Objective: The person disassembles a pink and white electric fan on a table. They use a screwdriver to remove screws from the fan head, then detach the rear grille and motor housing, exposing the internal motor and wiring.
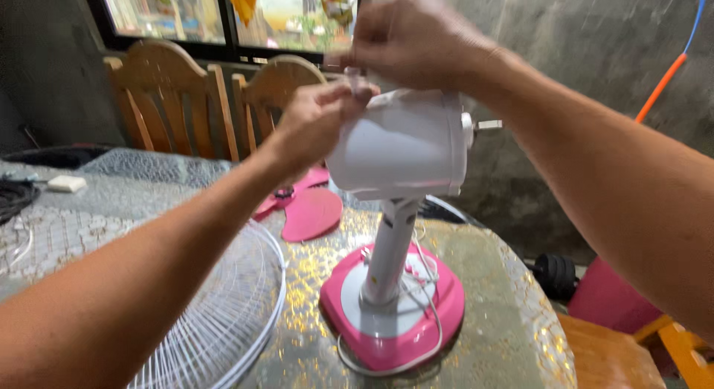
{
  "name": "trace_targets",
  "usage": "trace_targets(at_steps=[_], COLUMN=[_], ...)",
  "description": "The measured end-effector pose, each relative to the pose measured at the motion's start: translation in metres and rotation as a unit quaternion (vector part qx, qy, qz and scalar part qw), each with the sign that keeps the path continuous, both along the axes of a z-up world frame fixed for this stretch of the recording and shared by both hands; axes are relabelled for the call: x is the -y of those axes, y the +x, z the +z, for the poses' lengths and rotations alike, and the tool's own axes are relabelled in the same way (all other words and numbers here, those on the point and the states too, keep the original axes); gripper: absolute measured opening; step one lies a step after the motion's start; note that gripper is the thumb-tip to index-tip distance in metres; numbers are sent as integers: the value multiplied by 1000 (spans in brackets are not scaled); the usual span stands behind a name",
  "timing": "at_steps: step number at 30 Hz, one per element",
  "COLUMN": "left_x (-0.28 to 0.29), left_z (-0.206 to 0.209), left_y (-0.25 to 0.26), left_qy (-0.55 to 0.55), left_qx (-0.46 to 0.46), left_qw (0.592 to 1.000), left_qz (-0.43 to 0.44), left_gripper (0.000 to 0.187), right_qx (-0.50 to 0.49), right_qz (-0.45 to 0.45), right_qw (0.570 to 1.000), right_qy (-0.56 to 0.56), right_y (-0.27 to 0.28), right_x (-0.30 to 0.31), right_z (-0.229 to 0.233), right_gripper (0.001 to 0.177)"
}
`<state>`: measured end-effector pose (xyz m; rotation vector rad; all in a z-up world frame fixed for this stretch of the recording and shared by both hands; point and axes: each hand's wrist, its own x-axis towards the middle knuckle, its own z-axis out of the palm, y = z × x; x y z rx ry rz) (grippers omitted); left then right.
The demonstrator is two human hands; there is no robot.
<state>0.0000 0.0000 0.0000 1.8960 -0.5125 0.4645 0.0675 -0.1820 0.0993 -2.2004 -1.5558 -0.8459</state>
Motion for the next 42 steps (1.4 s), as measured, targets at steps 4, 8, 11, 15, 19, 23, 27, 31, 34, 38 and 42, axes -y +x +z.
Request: trace_targets(at_steps=[4,8,11,15,19,23,27,31,34,38,42], left_x=[3,1,3,0,0,3,9,22,27,29,26], left_z=[11,12,10,1,-6,-29,-90,-160,-193,-209,-211], left_y=[-12,-21,-17,-14,-19,-40,-89,-154,-199,-231,-245], left_qy=[-38,-62,-78,-41,-7,14,78,167,184,163,202], left_qx=[-16,-9,9,68,168,292,314,130,99,10,13], left_qw=[999,996,996,997,979,927,912,959,971,981,976], left_qz=[4,-68,-39,16,111,234,254,190,113,101,76], left_gripper=[34,32,34,43,46,51,50,46,47,49,51], right_qx=[-18,68,126,114,76,22,-61,-191,-373,-424,-429], right_qz=[35,134,154,182,182,150,131,138,93,24,-5], right_qw=[991,981,977,973,977,987,989,971,908,847,813], right_qy=[126,124,82,85,77,56,35,-43,-166,-320,-393], right_y=[-65,-105,-114,-120,-125,-127,-138,-170,-205,-259,-291], right_x=[15,26,22,17,21,27,36,55,67,92,102], right_z=[-5,-38,-66,-108,-135,-155,-184,-233,-265,-297,-314], right_gripper=[35,38,43,31,29,29,28,38,50,71,63])
